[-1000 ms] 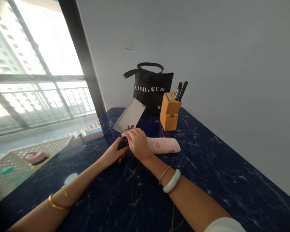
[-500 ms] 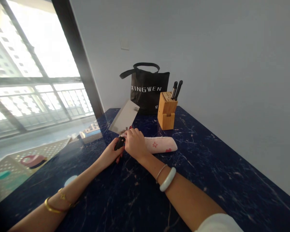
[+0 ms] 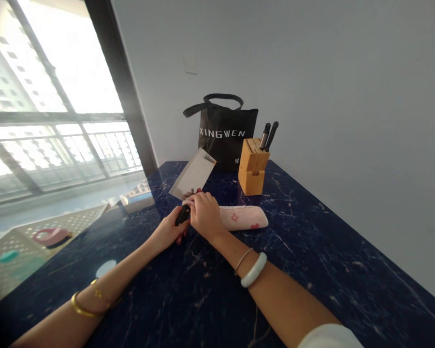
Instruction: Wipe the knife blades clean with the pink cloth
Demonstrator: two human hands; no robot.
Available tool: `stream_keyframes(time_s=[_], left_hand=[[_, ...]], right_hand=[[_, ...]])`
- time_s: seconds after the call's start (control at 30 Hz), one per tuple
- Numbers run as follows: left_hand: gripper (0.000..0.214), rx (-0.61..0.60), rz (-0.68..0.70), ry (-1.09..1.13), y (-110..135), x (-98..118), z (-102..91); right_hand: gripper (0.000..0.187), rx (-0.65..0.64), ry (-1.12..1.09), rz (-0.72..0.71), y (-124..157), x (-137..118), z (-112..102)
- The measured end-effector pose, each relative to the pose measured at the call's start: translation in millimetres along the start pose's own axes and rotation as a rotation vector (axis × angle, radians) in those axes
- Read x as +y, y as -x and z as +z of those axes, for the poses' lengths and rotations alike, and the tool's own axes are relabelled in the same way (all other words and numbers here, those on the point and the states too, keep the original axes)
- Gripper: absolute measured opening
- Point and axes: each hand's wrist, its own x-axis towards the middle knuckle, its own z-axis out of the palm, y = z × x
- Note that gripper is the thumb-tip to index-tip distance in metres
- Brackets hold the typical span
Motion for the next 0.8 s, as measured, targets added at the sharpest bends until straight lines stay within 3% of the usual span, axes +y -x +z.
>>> stream_keyframes(time_s=[0.2,0.5,0.8], left_hand=[[0.024,0.036,-0.011,0.03,0.2,-1.0,1.3],[0.025,-0.041,0.027,-0.007,1.5,2.9,-1.5],[0.024,0.017,0.022,0.012,3.6,4.2,-1.1]], right_hand=[[0.012,-0.009,0.022,0.018,1.8,4.0,3.9],[0.018,0.016,-0.032,-0.041,2.8,-5.5,-1.7],[0.011,0.03,0.008,-0.004,2.7,-4.5,-0.2]])
